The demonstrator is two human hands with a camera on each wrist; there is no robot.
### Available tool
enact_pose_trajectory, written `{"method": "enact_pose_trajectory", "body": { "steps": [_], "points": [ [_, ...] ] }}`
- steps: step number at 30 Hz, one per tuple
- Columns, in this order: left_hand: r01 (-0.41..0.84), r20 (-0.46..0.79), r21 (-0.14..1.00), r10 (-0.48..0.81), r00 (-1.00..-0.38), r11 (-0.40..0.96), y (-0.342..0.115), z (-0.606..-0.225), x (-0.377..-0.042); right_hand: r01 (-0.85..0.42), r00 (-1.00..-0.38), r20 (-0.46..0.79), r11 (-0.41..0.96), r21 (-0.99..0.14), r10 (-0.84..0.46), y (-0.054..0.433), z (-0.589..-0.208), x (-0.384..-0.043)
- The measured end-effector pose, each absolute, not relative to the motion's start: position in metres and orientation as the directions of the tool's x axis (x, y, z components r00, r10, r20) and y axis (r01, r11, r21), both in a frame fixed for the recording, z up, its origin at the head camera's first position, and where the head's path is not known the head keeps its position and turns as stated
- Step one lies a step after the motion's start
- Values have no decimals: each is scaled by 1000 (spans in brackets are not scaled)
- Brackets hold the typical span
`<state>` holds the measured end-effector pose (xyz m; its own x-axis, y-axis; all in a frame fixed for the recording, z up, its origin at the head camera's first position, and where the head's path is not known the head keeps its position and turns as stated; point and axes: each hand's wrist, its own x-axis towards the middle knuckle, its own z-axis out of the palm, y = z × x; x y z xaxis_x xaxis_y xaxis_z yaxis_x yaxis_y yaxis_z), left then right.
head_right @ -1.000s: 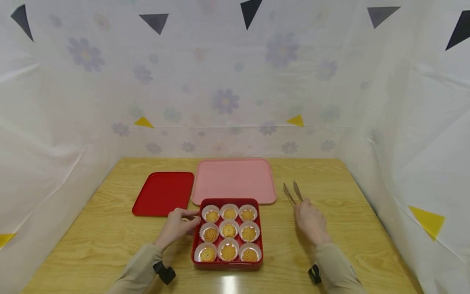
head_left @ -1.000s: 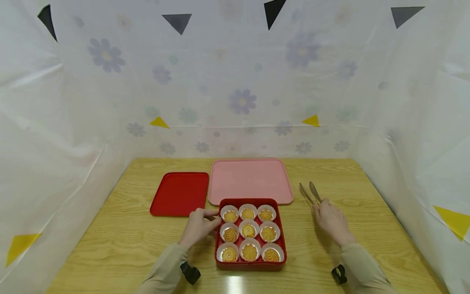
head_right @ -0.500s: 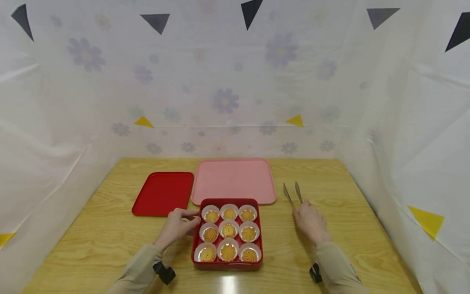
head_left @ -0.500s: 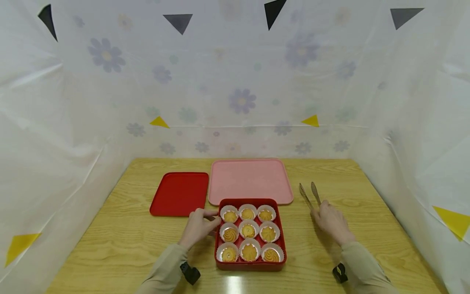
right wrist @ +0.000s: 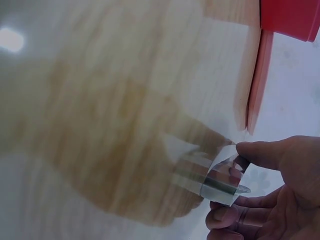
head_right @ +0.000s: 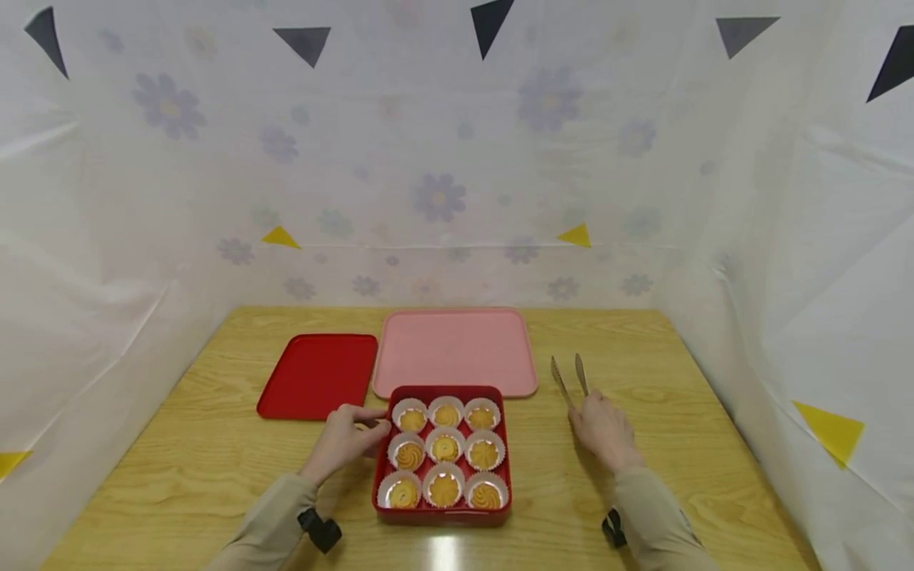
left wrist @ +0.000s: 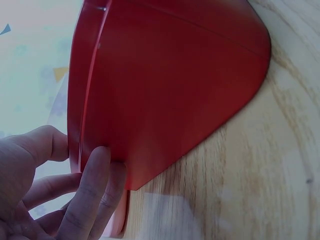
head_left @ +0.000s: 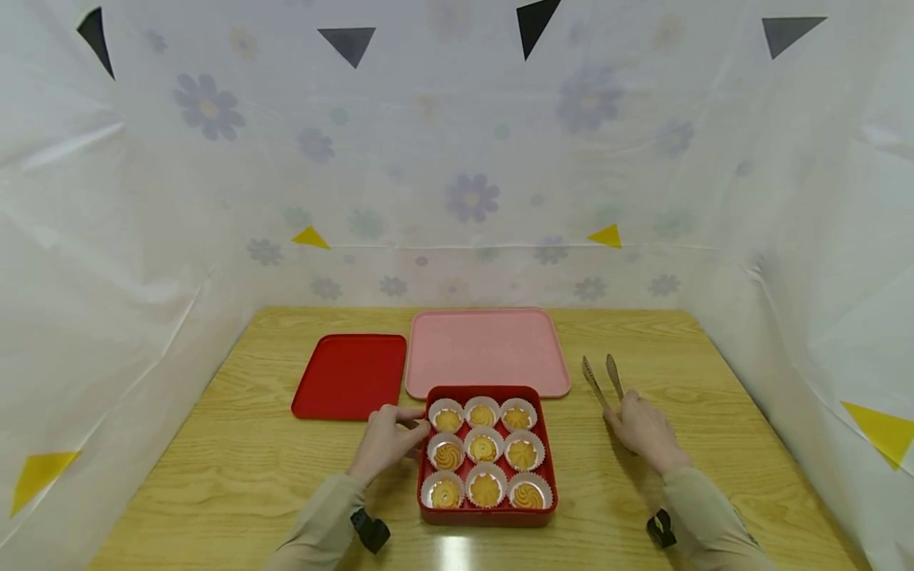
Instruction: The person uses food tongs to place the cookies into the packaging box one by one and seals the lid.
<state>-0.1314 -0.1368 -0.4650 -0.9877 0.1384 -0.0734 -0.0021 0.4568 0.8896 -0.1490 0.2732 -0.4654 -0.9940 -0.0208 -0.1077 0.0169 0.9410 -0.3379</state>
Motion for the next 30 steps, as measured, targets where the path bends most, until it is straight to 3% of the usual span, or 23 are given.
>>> {"method": "enact_pose_trajectory", "body": {
  "steps": [20, 30],
  "points": [
    [15, -52, 868, 120, -991, 496, -137, -464, -132, 6, -995, -98, 933, -359, -32, 276, -468, -152],
    [-3, -59, 885, 107, -992, 466, -143, -467, -132, -58, -997, 56, 959, -276, -44, 271, -467, -150]
  ]
}}
